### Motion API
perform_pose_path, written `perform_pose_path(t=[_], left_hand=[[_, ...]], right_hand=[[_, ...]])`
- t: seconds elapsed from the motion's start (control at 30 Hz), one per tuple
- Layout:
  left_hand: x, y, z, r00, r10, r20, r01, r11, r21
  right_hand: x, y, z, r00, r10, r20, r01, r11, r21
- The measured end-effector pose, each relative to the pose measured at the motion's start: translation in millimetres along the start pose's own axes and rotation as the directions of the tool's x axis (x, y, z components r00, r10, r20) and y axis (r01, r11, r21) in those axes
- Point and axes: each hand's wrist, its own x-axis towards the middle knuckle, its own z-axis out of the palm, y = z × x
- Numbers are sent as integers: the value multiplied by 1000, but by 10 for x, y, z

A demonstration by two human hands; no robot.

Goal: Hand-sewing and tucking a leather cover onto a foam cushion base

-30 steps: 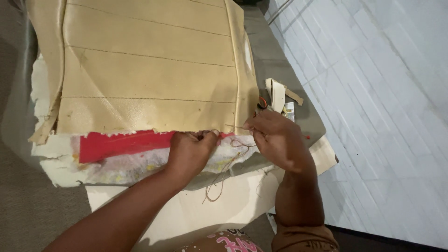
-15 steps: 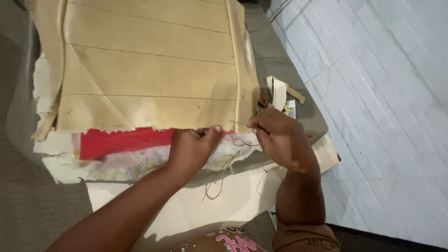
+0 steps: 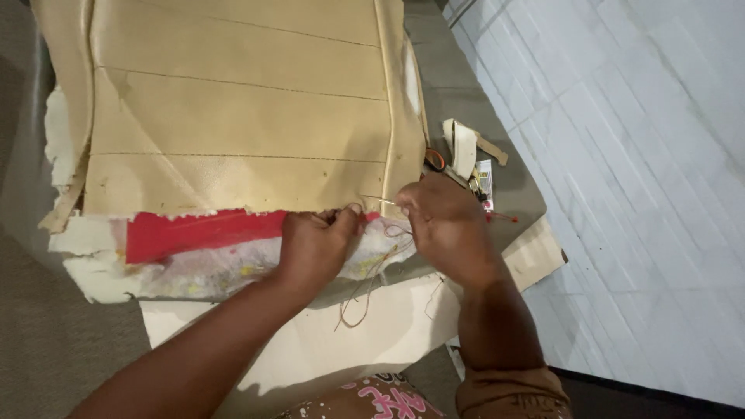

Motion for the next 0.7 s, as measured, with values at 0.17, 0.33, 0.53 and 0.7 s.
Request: perform_pose_path(t=[0.17, 0.33, 0.53, 0.7], left_hand=[[195, -432, 124, 997, 65, -48, -66, 998, -15], [-26, -173, 16, 977, 196, -85, -201, 979, -46], [-23, -196, 13, 966, 236, -108, -238, 971, -1], [49, -172, -6, 972, 223, -80, -226, 973, -42]], right_hand=[[14, -84, 149, 991, -107, -82, 76, 945, -317], [-101, 42, 231, 999, -1, 35, 15, 910, -415], [-55, -74, -150, 988, 61, 143, -3, 927, -374], [-13, -59, -203, 988, 112, 107, -74, 950, -304]])
